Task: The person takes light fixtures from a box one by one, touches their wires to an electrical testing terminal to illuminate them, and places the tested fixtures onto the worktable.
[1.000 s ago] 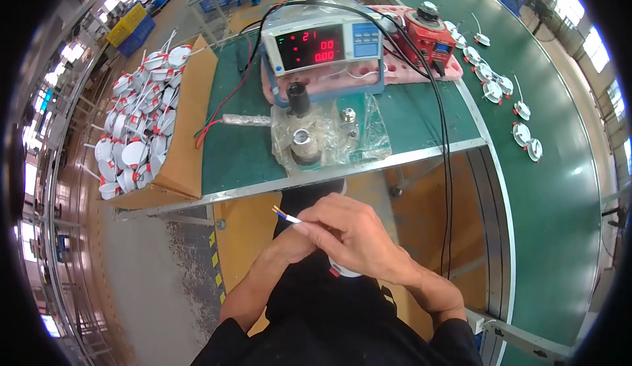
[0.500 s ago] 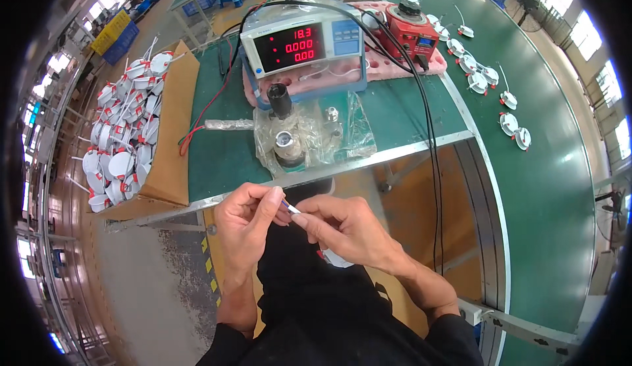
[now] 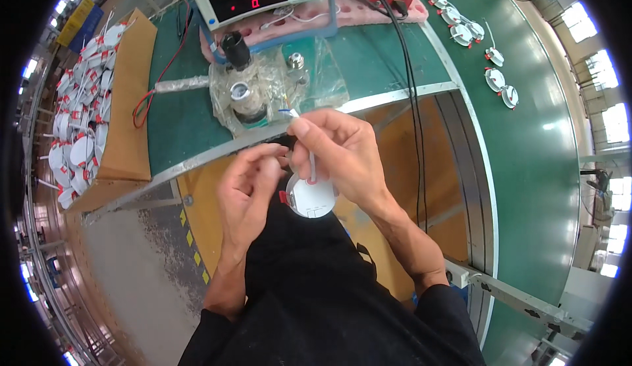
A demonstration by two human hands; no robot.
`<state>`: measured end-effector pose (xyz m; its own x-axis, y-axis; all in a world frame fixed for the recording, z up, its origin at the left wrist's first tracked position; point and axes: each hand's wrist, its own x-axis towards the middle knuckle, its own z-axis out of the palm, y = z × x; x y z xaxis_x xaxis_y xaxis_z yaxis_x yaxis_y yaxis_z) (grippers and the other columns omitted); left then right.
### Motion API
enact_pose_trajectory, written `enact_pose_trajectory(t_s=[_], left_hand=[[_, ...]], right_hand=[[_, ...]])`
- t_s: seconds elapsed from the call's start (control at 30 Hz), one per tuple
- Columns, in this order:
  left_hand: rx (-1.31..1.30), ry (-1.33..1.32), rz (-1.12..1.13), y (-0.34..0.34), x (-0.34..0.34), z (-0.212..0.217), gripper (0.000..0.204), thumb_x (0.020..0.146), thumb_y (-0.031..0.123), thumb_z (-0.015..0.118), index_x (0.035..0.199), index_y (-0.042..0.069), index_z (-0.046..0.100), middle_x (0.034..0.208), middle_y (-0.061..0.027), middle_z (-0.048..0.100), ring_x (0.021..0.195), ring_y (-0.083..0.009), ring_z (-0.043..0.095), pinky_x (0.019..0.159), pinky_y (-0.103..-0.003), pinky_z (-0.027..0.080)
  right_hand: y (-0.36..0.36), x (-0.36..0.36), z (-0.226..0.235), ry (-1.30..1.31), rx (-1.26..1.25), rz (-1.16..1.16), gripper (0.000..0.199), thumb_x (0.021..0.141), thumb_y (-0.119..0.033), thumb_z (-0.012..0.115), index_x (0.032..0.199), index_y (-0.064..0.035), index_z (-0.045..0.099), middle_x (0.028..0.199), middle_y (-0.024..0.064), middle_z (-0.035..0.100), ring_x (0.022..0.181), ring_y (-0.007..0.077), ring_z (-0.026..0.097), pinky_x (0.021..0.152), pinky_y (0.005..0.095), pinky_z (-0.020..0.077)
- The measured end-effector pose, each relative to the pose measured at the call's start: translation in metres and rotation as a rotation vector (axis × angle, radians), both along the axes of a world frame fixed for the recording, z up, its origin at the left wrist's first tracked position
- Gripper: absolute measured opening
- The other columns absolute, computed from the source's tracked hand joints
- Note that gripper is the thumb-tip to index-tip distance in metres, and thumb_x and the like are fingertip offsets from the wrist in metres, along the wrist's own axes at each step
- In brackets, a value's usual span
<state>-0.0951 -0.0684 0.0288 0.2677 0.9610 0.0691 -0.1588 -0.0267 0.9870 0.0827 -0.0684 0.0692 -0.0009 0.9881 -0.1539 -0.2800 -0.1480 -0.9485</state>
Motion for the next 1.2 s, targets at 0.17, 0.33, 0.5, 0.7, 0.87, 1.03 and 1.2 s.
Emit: enact_pose_trajectory(t_s=[0.17, 0.33, 0.5, 0.7, 0.87, 1.03, 1.2], left_hand=[[-0.311, -0.313, -0.507, -0.012, 0.017, -0.019, 0.063, 0.095, 0.012, 0.065, 0.148, -0.003, 0.034, 0.13, -0.0081, 0.055, 0.116, -0.0169, 0.058, 0.091, -0.032, 0.055], [-0.606, -0.453, -0.577, 0.002, 0.036, -0.022, 0.061, 0.087, 0.004, 0.069, 0.14, -0.001, 0.04, 0.122, -0.014, 0.062, 0.107, -0.0286, 0.068, 0.086, -0.042, 0.061], [-0.604, -0.439, -0.61, 0.022, 0.06, -0.028, 0.057, 0.088, 0.004, 0.065, 0.139, 0.005, 0.041, 0.128, -0.0162, 0.059, 0.114, -0.0327, 0.065, 0.092, -0.044, 0.058], [-0.612, -0.569, -0.613, 0.047, 0.079, -0.034, 0.053, 0.091, 0.006, 0.062, 0.141, 0.005, 0.042, 0.13, -0.0137, 0.058, 0.117, -0.0341, 0.063, 0.097, -0.042, 0.055], [-0.661, -0.572, -0.628, 0.056, 0.079, -0.034, 0.052, 0.091, 0.006, 0.062, 0.14, 0.006, 0.043, 0.13, -0.0127, 0.058, 0.116, -0.0338, 0.063, 0.098, -0.043, 0.054], [-0.652, -0.569, -0.649, 0.06, 0.08, -0.035, 0.049, 0.088, 0.009, 0.065, 0.135, 0.008, 0.049, 0.125, -0.0109, 0.06, 0.115, -0.0326, 0.064, 0.097, -0.043, 0.054], [-0.659, -0.553, -0.641, 0.061, 0.08, -0.031, 0.046, 0.087, 0.012, 0.068, 0.13, 0.01, 0.053, 0.121, -0.0104, 0.062, 0.115, -0.0309, 0.063, 0.095, -0.042, 0.054]], right_hand=[[0.015, 0.005, -0.004, 0.058, 0.008, -0.038, 0.024, 0.1, -0.023, 0.06, 0.105, 0.0001, 0.066, 0.072, 0.0029, 0.066, 0.053, 0.006, 0.058, 0.046, 0.0203, 0.0428], [0.033, 0.023, -0.018, -0.131, -0.04, -0.023, 0.024, 0.099, -0.024, 0.061, 0.096, -0.0011, 0.067, 0.068, 0.001, 0.064, 0.054, 0.0042, 0.053, 0.047, 0.0206, 0.0392], [0.069, 0.041, -0.034, -0.559, 0.075, 0.049, 0.027, 0.097, -0.027, 0.062, 0.084, -0.0043, 0.065, 0.063, -0.0016, 0.058, 0.053, 0.0038, 0.045, 0.047, 0.0231, 0.0328], [0.105, 0.053, -0.039, -0.674, 0.066, 0.151, 0.031, 0.093, -0.028, 0.065, 0.077, -0.0016, 0.063, 0.06, -0.0004, 0.056, 0.054, 0.0063, 0.045, 0.049, 0.0272, 0.032], [0.111, 0.054, -0.042, -0.686, 0.04, 0.177, 0.029, 0.091, -0.026, 0.065, 0.077, -0.0011, 0.064, 0.059, 0.0003, 0.055, 0.053, 0.0073, 0.046, 0.049, 0.0271, 0.0326], [0.11, 0.052, -0.032, -0.641, -0.034, 0.19, 0.027, 0.091, -0.023, 0.065, 0.076, -0.0006, 0.064, 0.059, 0.0009, 0.056, 0.053, 0.0079, 0.048, 0.049, 0.0265, 0.0347], [0.113, 0.054, -0.039, -0.61, -0.037, 0.179, 0.026, 0.09, -0.022, 0.065, 0.076, 0.0003, 0.064, 0.058, 0.001, 0.055, 0.052, 0.0083, 0.049, 0.05, 0.0265, 0.0362]])
